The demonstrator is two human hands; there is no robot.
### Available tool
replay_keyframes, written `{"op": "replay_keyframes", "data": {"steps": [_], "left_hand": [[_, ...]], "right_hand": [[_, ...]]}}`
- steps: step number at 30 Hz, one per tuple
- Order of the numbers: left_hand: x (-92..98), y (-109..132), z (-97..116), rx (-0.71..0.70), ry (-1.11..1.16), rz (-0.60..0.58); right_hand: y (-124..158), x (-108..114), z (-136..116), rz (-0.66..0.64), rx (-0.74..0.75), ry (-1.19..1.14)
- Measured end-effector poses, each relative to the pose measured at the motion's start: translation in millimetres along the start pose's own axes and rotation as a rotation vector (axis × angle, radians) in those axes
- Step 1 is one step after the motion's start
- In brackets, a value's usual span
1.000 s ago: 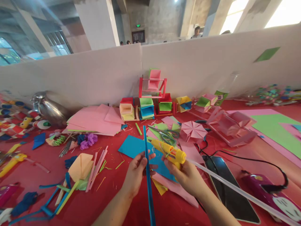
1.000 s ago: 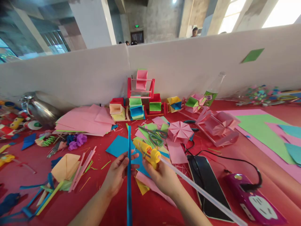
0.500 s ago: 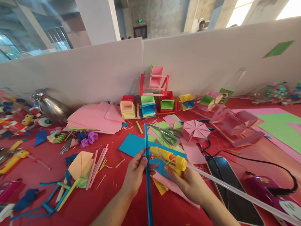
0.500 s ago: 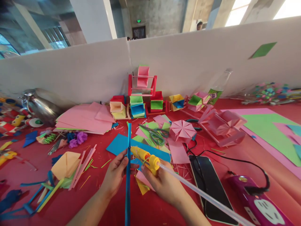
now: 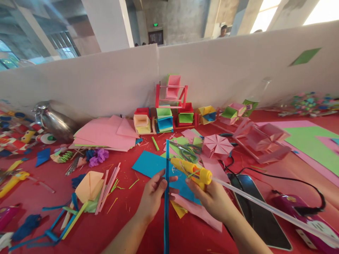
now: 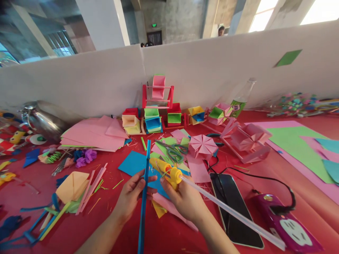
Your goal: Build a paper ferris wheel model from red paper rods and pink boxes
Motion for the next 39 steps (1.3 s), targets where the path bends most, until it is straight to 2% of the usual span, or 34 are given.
{"op": "replay_keyframes", "data": {"steps": [14, 21, 26, 32, 35, 39], "left_hand": [[-11.7, 7.6, -0.4, 0.001, -0.06, -0.082], [-15.1, 9.6, 2.4, -0.007, -0.055, -0.108], [-15.0, 8.9, 0.5, -0.009, -0.056, -0.134], [-16.6, 8.4, 3.2, -0.036, -0.075, -0.143], [-7.7, 4.6, 11.9, -0.09, -0.089, -0.068], [5.2, -2.2, 19.1, -0.124, -0.052, 0.001]], "right_hand": [[-10.2, 26.5, 1.3, 0.133, -0.09, -0.011], [-16.0, 30.8, -5.1, 0.156, -0.046, -0.031], [-11.9, 30.9, -5.5, 0.163, -0.03, -0.092], [-1.0, 37.3, -5.6, 0.242, -0.045, -0.235], [7.2, 30.6, -6.1, 0.19, -0.062, -0.276], [18.6, 8.4, -6.5, 0.051, -0.051, -0.214]]}}
Point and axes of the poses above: each hand's wrist, its own y-axis away from the middle knuckle, its own x-axis out of the back of the hand, z = x × y, the point moved 10 cm from there along -y, towards the middle knuckle, and after that the axes turned 4 degrees about z, right-handed, at the moved point
